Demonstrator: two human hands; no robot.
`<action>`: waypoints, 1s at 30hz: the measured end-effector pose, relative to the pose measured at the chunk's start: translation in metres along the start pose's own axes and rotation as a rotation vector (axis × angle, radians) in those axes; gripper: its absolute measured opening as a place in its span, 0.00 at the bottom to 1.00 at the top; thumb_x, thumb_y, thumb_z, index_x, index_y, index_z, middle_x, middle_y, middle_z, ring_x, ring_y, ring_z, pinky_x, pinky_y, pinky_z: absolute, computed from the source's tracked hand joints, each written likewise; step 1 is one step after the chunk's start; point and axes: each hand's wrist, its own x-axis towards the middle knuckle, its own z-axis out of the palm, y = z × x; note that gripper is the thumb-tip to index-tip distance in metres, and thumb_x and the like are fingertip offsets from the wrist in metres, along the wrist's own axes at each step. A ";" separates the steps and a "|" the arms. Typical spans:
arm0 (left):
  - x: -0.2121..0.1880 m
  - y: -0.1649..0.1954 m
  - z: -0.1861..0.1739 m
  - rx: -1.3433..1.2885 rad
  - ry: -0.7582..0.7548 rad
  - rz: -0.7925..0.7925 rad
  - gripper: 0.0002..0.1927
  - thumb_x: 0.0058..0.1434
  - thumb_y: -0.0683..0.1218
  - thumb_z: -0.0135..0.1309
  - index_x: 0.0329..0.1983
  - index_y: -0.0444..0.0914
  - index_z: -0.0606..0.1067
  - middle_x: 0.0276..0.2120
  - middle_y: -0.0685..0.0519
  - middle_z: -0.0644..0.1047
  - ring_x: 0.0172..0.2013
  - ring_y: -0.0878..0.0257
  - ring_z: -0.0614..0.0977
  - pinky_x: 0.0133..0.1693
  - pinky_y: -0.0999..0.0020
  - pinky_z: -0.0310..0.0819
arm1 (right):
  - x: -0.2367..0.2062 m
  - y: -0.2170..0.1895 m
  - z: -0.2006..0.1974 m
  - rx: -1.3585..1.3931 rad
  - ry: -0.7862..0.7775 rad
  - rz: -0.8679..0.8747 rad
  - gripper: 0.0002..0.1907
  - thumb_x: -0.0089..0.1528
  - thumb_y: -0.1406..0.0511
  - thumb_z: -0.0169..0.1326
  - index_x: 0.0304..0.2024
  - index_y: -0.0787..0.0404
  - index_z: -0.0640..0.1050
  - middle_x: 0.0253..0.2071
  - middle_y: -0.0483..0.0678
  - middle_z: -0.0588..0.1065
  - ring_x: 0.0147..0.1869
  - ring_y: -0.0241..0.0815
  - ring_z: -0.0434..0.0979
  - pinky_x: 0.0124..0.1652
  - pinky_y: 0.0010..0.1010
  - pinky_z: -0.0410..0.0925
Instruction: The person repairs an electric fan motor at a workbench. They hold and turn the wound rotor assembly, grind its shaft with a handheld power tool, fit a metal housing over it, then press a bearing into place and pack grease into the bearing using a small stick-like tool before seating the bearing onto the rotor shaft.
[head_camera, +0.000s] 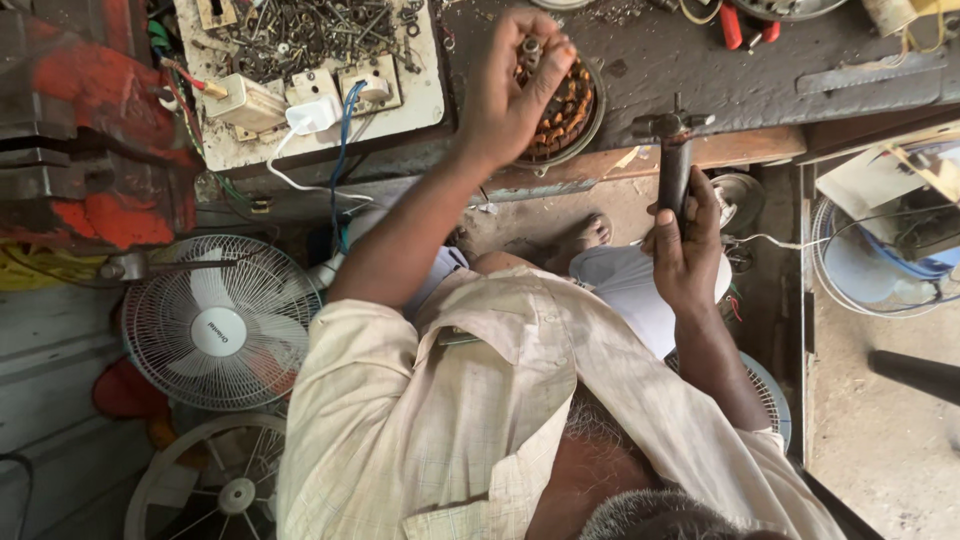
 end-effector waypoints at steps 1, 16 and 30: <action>-0.008 0.001 0.007 0.024 0.082 -0.052 0.23 0.76 0.60 0.50 0.57 0.37 0.65 0.41 0.55 0.76 0.43 0.67 0.79 0.46 0.68 0.78 | 0.000 0.000 0.001 -0.003 -0.003 -0.003 0.30 0.78 0.63 0.46 0.78 0.64 0.53 0.50 0.50 0.73 0.34 0.30 0.70 0.35 0.21 0.67; 0.037 -0.034 0.023 0.052 0.270 -0.184 0.24 0.75 0.51 0.45 0.24 0.34 0.66 0.16 0.55 0.69 0.19 0.66 0.73 0.26 0.64 0.66 | 0.013 -0.055 -0.036 -0.306 -0.055 -0.362 0.27 0.79 0.64 0.50 0.77 0.60 0.57 0.49 0.51 0.78 0.39 0.33 0.76 0.40 0.24 0.70; 0.088 -0.047 0.007 0.025 -0.204 -0.094 0.15 0.73 0.43 0.51 0.28 0.35 0.67 0.21 0.55 0.66 0.22 0.66 0.68 0.27 0.66 0.62 | 0.041 -0.047 -0.004 -0.598 0.088 -0.540 0.30 0.77 0.68 0.47 0.78 0.65 0.54 0.59 0.61 0.72 0.52 0.51 0.77 0.51 0.37 0.73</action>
